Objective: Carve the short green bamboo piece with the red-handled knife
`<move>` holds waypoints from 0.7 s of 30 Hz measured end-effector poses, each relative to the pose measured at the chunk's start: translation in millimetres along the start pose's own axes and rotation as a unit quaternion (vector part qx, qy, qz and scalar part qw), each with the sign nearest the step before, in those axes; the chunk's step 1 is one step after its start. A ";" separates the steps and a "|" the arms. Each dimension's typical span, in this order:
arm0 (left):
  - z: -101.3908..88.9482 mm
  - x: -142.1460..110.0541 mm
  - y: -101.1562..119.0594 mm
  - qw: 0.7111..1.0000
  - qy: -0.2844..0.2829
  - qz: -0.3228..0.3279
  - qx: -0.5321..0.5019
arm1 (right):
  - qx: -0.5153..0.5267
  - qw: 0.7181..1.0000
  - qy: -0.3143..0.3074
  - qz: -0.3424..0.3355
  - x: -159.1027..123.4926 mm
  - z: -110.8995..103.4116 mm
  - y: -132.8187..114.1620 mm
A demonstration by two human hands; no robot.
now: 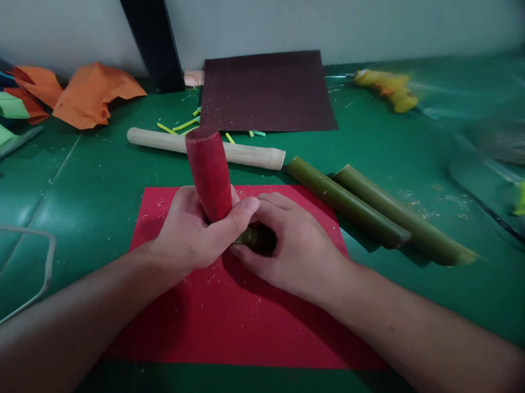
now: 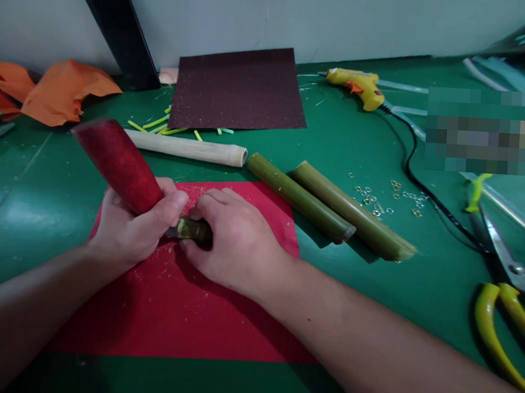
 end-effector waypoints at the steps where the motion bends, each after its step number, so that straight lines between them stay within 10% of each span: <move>1: 0.1 0.2 0.9 1.000 -0.002 0.006 0.002 | -0.001 1.000 0.001 -0.001 -0.4 0.1 0.0; 21: -23.6 -1.8 -16.4 0.989 0.113 -0.007 -0.096 | -0.040 0.999 0.024 -0.029 3.1 6.3 -6.6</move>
Point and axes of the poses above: each hand's wrist, its own x-axis towards the middle knuckle, its own z-axis out of the palm, y = z × x, the point moved 9 cm from there along x, towards the middle knuckle, and after that the axes turned 6 degrees about y, right-handed, at the moved point
